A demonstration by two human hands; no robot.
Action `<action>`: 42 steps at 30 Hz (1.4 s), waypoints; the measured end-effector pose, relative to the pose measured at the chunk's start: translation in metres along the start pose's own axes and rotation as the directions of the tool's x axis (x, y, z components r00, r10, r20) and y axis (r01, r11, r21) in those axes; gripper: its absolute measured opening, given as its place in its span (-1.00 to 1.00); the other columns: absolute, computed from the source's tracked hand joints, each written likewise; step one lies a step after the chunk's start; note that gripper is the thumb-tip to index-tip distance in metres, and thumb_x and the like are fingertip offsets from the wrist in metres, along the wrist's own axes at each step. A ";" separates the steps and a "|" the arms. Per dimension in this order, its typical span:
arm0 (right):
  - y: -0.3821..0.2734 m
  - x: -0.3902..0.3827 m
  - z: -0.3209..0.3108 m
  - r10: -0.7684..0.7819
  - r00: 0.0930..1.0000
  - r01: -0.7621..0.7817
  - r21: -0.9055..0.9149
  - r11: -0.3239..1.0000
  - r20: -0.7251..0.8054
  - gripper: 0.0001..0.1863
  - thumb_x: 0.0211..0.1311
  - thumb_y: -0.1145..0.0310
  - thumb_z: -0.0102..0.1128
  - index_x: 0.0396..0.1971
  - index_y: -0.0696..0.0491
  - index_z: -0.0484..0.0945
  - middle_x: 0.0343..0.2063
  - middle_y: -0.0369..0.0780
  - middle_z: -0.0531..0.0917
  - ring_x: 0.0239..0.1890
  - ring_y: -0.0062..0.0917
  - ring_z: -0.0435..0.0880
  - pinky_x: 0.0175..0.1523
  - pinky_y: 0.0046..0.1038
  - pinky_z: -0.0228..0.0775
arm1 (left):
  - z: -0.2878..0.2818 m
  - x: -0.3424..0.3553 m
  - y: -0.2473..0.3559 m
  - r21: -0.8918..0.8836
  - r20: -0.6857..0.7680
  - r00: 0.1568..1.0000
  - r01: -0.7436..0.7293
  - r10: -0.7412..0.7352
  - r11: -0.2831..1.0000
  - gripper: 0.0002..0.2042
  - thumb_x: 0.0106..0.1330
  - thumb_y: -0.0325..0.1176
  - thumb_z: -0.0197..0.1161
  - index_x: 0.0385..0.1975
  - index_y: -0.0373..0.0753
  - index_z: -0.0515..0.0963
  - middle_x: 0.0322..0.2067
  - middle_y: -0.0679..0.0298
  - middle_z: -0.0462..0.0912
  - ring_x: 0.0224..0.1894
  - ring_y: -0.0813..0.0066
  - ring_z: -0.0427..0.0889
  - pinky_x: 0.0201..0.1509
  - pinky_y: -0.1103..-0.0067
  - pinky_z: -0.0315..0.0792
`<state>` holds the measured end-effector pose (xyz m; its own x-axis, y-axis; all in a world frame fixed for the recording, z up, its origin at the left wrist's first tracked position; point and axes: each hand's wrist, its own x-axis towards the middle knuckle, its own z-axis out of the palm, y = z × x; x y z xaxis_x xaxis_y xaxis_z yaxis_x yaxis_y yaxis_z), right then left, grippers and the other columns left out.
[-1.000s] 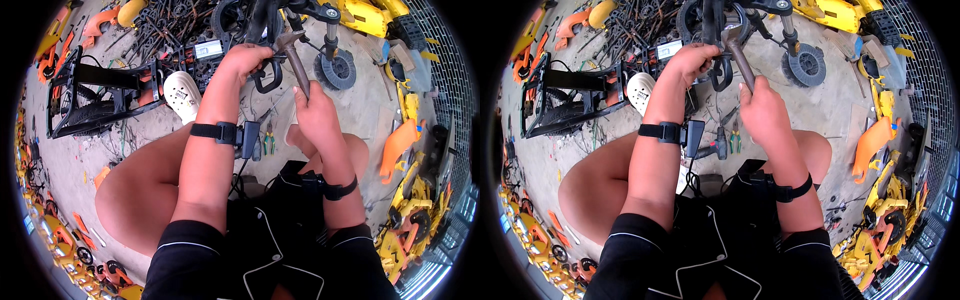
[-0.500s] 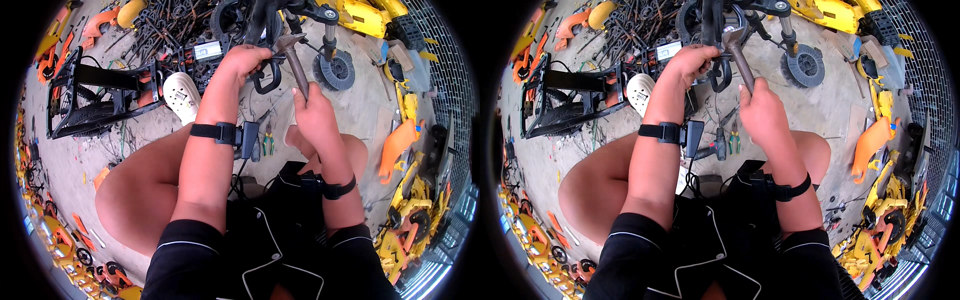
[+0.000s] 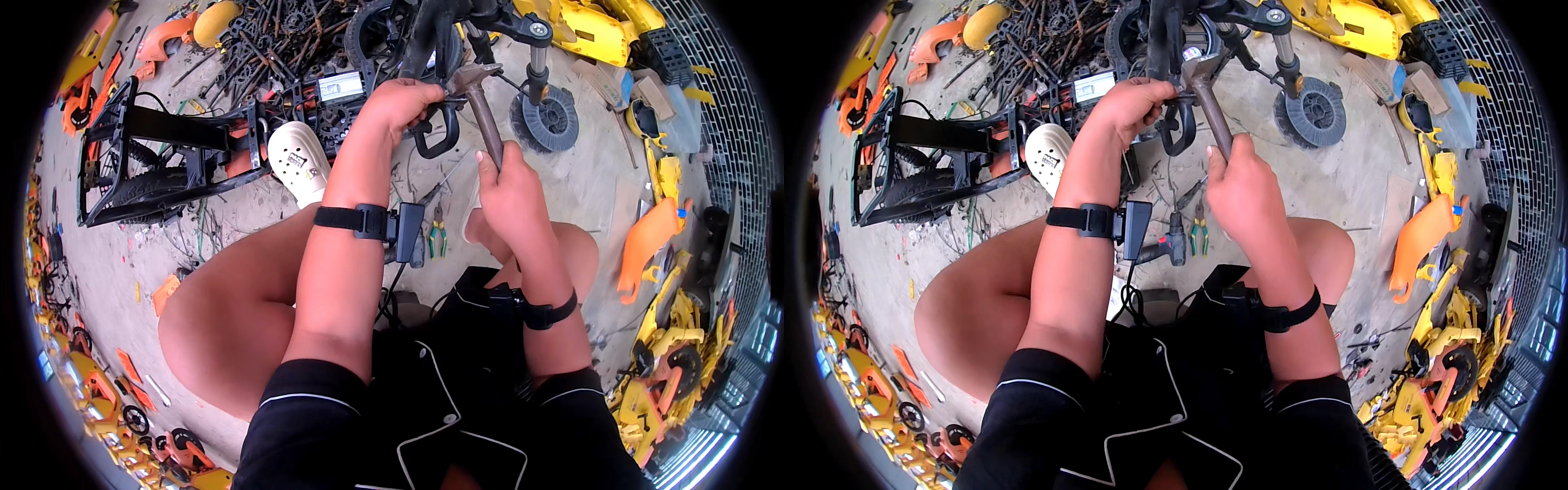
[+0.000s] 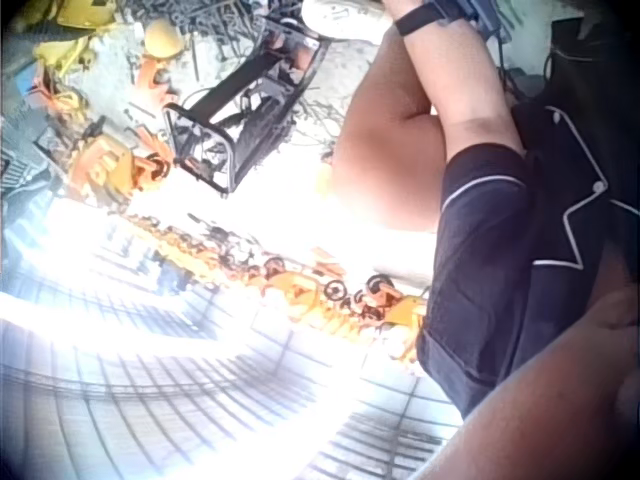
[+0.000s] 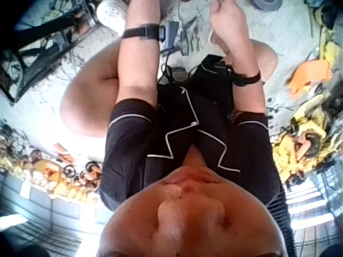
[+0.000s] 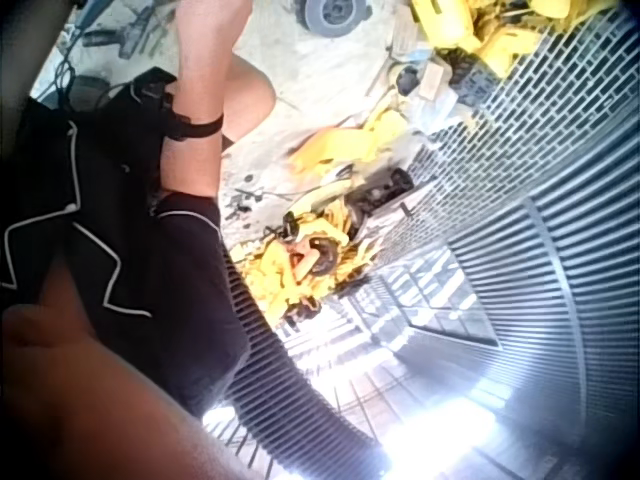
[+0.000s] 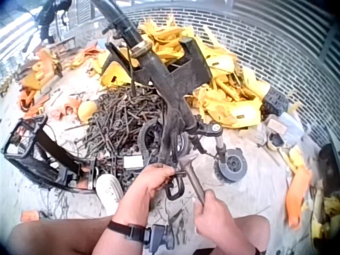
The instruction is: The person holds a metal component on an electric scooter frame and uses a hammer to strike a pin or bolt to secure it.
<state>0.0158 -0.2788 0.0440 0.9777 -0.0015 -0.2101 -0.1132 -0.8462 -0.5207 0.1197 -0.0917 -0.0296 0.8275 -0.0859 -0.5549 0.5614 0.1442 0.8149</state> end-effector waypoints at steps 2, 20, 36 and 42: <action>-0.006 0.000 -0.006 0.049 0.998 -0.051 0.050 0.997 0.045 -0.64 0.49 0.11 0.06 -0.15 0.17 0.38 -0.51 0.11 0.65 -0.43 0.10 0.67 -0.34 -0.02 0.46 | -0.001 -0.001 -0.001 -0.008 0.003 1.000 0.011 -0.011 1.000 -0.86 0.23 -0.34 0.39 -0.38 -0.25 0.60 -0.55 0.41 0.49 -0.56 0.63 0.35 -0.51 0.65 0.23; -0.012 -0.008 -0.015 -0.008 0.999 0.015 0.167 0.986 -0.040 -0.67 0.49 0.15 0.09 -0.19 0.16 0.37 -0.57 0.06 0.63 -0.49 0.05 0.66 -0.39 -0.07 0.42 | 0.002 -0.002 0.000 0.005 -0.038 0.999 -0.026 0.026 1.000 -0.87 0.24 -0.34 0.38 -0.37 -0.26 0.64 -0.58 0.43 0.51 -0.58 0.65 0.37 -0.50 0.67 0.23; 0.019 0.003 -0.008 0.164 0.980 -0.197 0.488 0.850 0.110 -0.61 0.48 0.07 0.14 -0.20 0.18 0.47 -0.59 -0.22 0.55 -0.63 -0.49 0.53 -0.48 -0.36 0.35 | 0.001 -0.013 0.001 0.083 -0.003 0.998 -0.059 0.060 0.995 -0.83 0.26 -0.31 0.37 -0.25 -0.25 0.64 -0.51 0.45 0.50 -0.50 0.66 0.38 -0.43 0.67 0.23; 0.030 0.005 -0.025 0.196 0.975 -0.210 0.738 0.641 0.107 -0.67 0.49 0.09 0.15 -0.22 0.08 0.46 -0.60 -0.38 0.43 -0.69 -0.73 0.35 -0.67 -0.54 0.21 | -0.005 -0.022 0.014 0.156 -0.011 0.994 -0.102 0.105 0.982 -0.76 0.29 -0.22 0.36 -0.15 -0.21 0.66 -0.42 0.48 0.55 -0.40 0.68 0.44 -0.33 0.65 0.28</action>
<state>0.0219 -0.3177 0.0482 0.9117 -0.1105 -0.3956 -0.4088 -0.1494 -0.9003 0.1090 -0.0832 -0.0070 0.8819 -0.0592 -0.4678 0.4684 -0.0031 0.8835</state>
